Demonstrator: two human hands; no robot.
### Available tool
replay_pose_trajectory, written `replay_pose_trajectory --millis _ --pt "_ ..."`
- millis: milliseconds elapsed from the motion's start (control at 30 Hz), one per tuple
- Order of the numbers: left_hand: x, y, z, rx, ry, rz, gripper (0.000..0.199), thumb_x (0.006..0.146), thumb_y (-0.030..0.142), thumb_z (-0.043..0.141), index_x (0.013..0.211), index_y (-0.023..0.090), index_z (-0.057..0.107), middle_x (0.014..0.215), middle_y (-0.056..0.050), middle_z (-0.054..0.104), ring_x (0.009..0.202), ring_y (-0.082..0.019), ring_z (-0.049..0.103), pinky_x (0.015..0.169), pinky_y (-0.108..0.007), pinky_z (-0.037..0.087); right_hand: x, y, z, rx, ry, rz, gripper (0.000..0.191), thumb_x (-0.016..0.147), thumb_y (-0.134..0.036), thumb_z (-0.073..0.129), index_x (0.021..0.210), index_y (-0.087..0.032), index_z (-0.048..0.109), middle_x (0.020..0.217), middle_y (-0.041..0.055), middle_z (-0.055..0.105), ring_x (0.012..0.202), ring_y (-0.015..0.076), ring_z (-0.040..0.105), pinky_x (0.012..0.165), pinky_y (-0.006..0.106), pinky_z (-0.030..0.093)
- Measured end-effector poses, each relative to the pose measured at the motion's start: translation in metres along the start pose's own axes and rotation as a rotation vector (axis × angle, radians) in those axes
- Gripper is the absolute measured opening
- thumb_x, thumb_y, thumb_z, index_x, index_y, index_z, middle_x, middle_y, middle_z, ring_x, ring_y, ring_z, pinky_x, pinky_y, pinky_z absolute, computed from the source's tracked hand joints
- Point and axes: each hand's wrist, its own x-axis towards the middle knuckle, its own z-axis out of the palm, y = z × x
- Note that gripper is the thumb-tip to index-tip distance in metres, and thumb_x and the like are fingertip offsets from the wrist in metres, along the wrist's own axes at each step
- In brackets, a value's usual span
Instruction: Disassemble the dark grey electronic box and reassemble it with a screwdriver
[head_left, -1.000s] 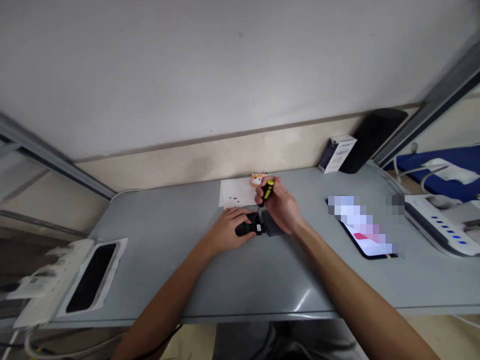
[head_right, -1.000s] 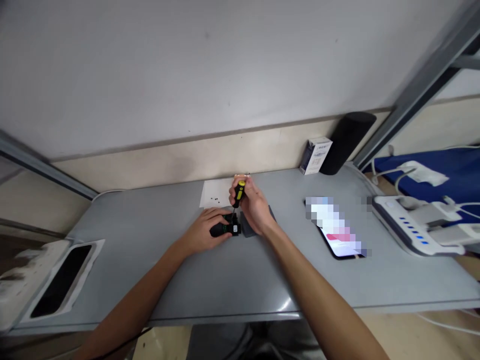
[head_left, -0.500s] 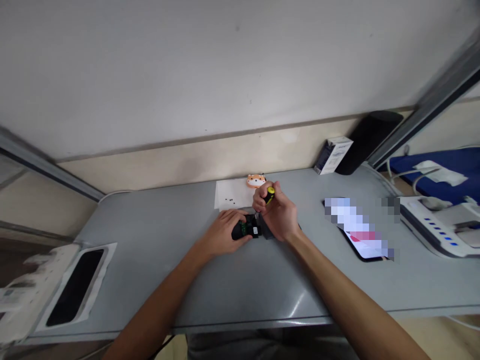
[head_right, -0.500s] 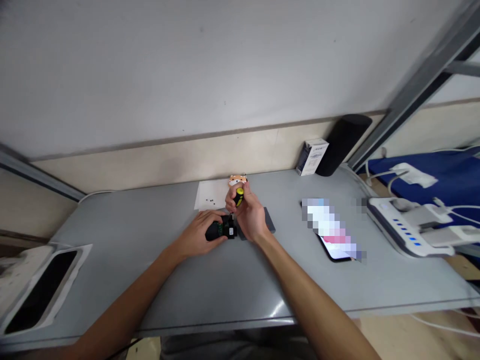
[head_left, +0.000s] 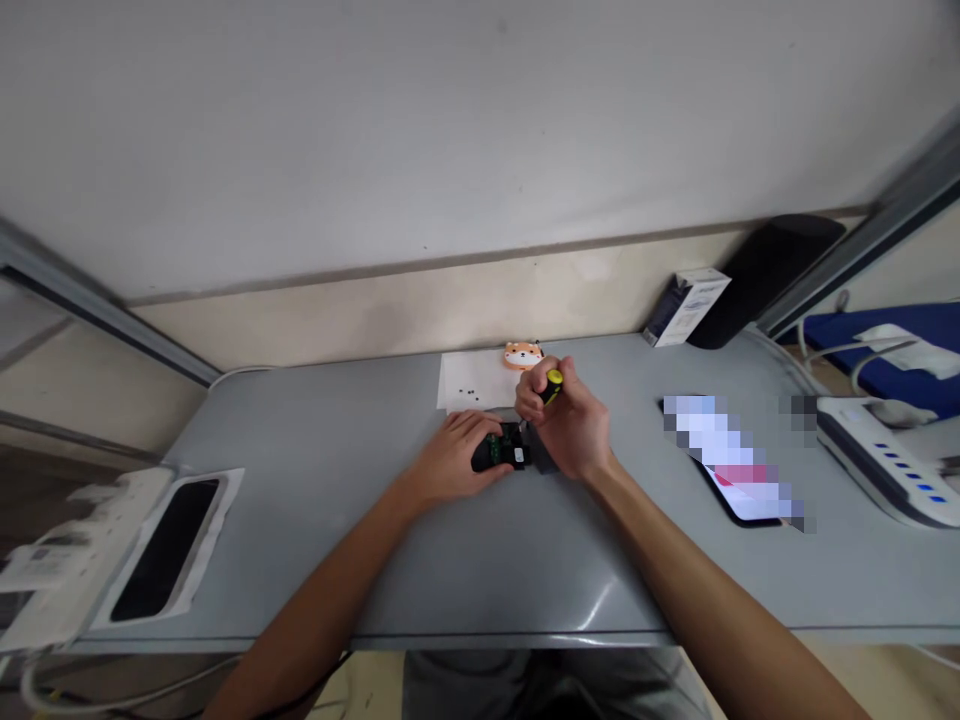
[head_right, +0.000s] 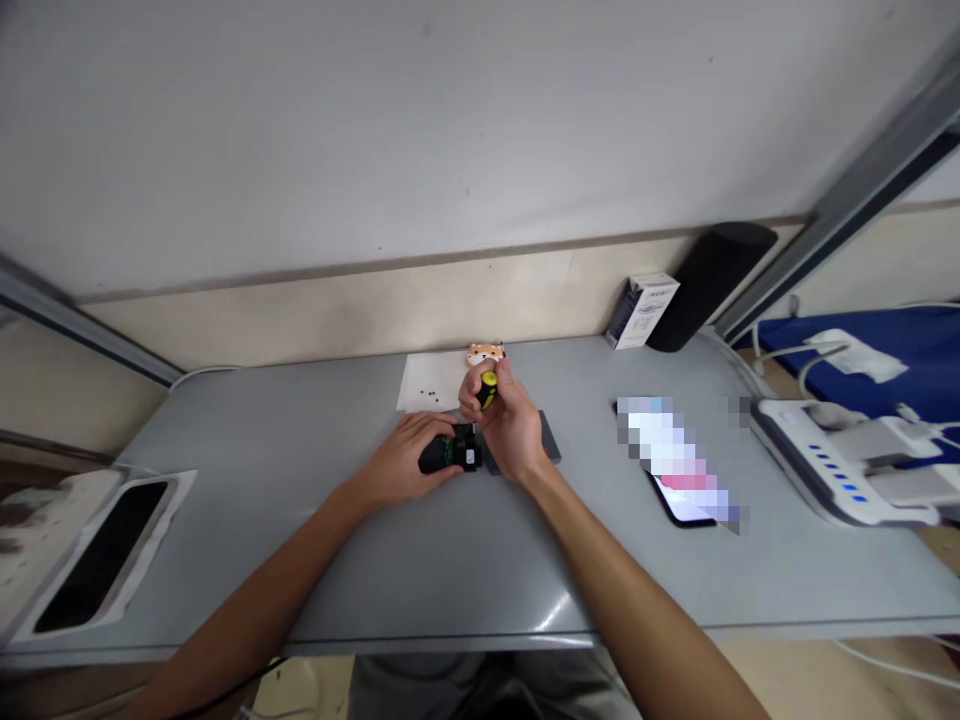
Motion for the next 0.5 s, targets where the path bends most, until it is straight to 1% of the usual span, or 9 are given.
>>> replay_pose_trajectory --millis 300,500 --pt "-0.0003 -0.0009 0.0019 0.026 0.035 0.04 0.035 0.089 0.035 0.08 0.116 0.023 0.061 0.128 -0.009 0.071 0.124 -0.03 0.064 0.109 -0.046 0.048 -0.0008 0.0019 -0.0003 0.017 -0.011 0.021 0.045 0.1 -0.057 0.056 0.071 -0.023 0.054 0.067 -0.0021 0.034 0.056 0.0132 0.032 0.053 0.028 0.034" --pt "-0.0008 -0.0021 0.0021 0.025 0.038 0.067 0.029 0.092 0.038 0.076 0.111 0.023 0.063 0.124 -0.008 0.072 0.12 -0.029 0.065 0.107 -0.046 0.049 -0.0013 0.0007 -0.0007 0.021 -0.011 0.005 0.047 0.1 -0.059 0.057 0.07 -0.022 0.053 0.064 -0.0033 0.033 0.054 0.0117 0.032 0.053 0.027 0.034"
